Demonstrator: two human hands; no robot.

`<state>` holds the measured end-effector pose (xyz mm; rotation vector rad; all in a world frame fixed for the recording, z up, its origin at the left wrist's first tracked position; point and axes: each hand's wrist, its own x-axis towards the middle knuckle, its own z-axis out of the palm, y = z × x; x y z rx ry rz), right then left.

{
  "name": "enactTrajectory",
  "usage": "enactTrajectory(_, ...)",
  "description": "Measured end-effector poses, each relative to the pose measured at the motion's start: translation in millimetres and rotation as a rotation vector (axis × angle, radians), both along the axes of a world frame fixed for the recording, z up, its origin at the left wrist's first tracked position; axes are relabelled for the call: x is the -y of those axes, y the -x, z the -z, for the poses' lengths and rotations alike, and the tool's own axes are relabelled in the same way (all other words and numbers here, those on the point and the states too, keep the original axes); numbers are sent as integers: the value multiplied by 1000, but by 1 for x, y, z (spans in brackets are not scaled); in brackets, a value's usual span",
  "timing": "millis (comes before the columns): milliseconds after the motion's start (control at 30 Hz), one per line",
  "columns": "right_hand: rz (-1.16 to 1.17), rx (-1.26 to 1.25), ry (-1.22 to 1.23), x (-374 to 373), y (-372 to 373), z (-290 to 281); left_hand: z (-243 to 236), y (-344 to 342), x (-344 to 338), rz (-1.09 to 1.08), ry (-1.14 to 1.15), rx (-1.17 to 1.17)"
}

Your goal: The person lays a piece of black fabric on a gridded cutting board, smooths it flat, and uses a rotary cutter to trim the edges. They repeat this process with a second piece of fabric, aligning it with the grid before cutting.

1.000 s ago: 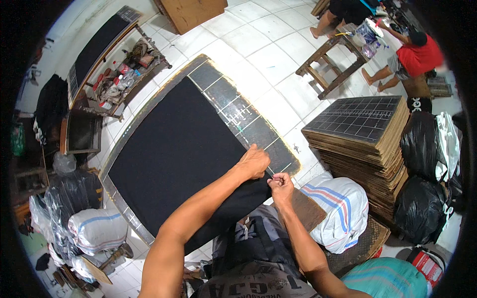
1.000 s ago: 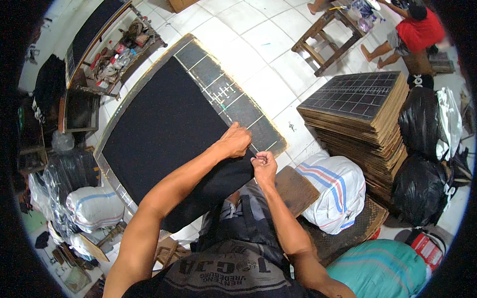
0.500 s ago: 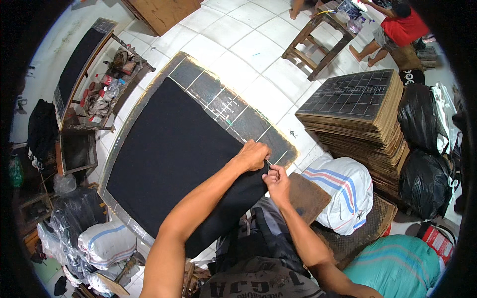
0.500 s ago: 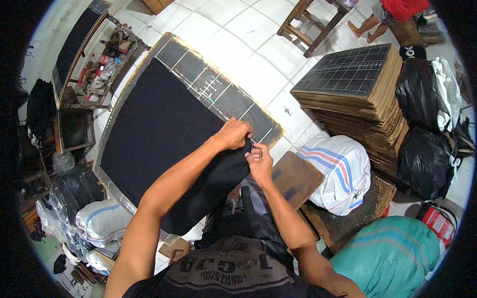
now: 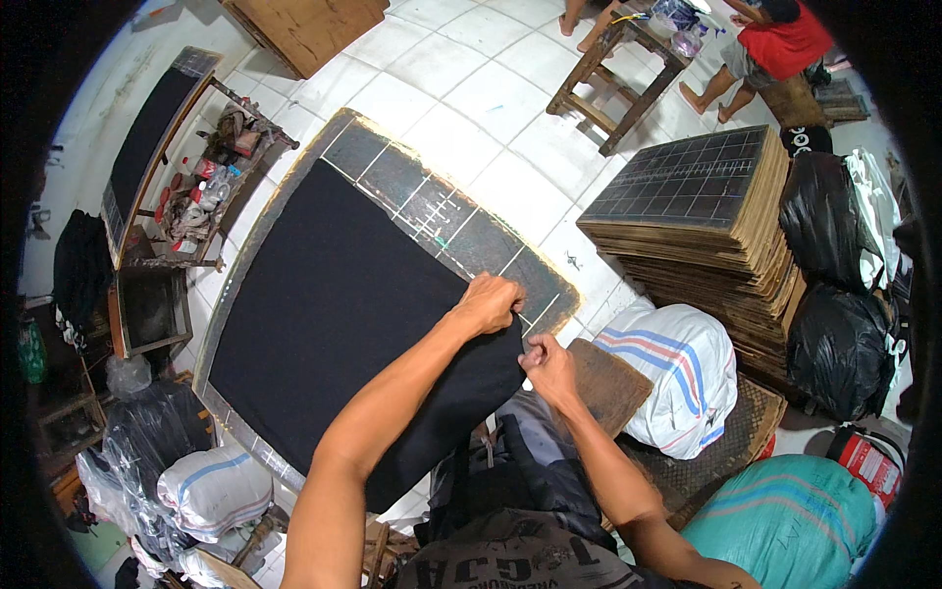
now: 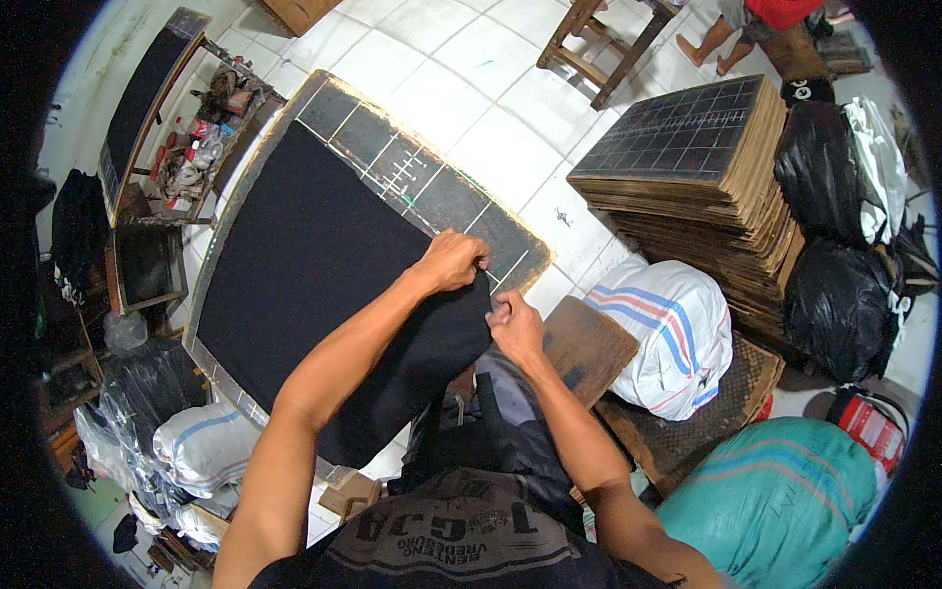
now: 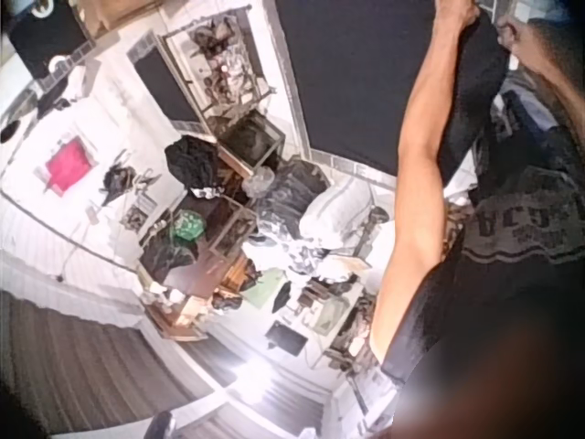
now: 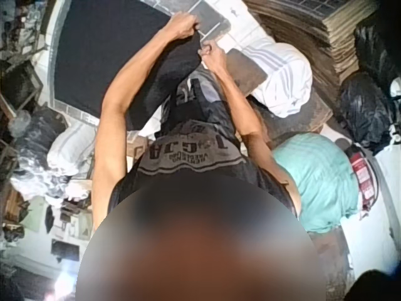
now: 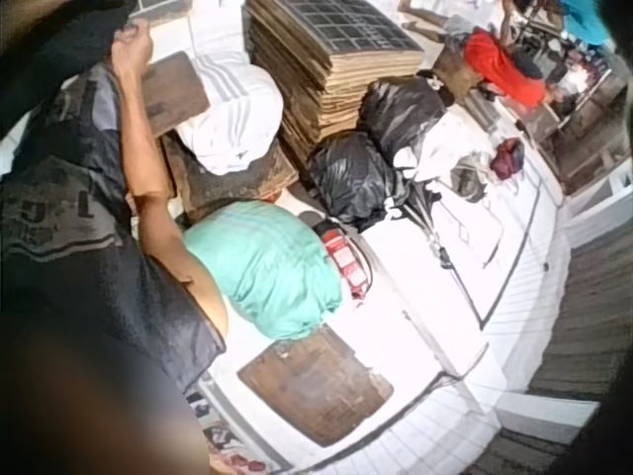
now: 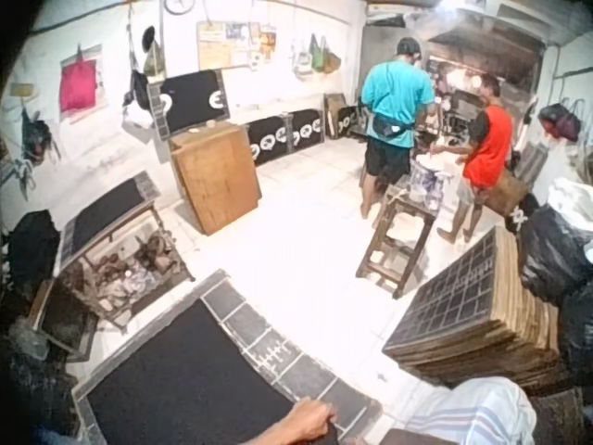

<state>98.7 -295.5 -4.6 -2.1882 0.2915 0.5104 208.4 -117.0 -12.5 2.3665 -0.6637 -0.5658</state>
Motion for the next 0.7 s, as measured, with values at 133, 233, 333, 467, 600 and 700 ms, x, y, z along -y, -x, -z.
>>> enactTrajectory(133, -25, 341, -97, -22, -22, 1, 0, -1, -3, -60, 48, -40)
enactTrajectory(233, -55, 223, 10, -27, -31, 6, -2, -5, -5, -91, 57, -140)
enactTrajectory(333, 52, 3, -147, -24, -31, 11, -4, -8, -8, -63, 42, -169)
enactTrajectory(467, 182, 28, -243, -22, -27, 18, -6, -13, -21, 40, -124, -83)
enactTrajectory(600, 250, 147, -255, -29, -29, 21, -7, -19, -28, 53, -210, -129)
enactTrajectory(700, 286, 138, -269, -34, -31, 21, -7, -22, -26, 31, -151, -155)
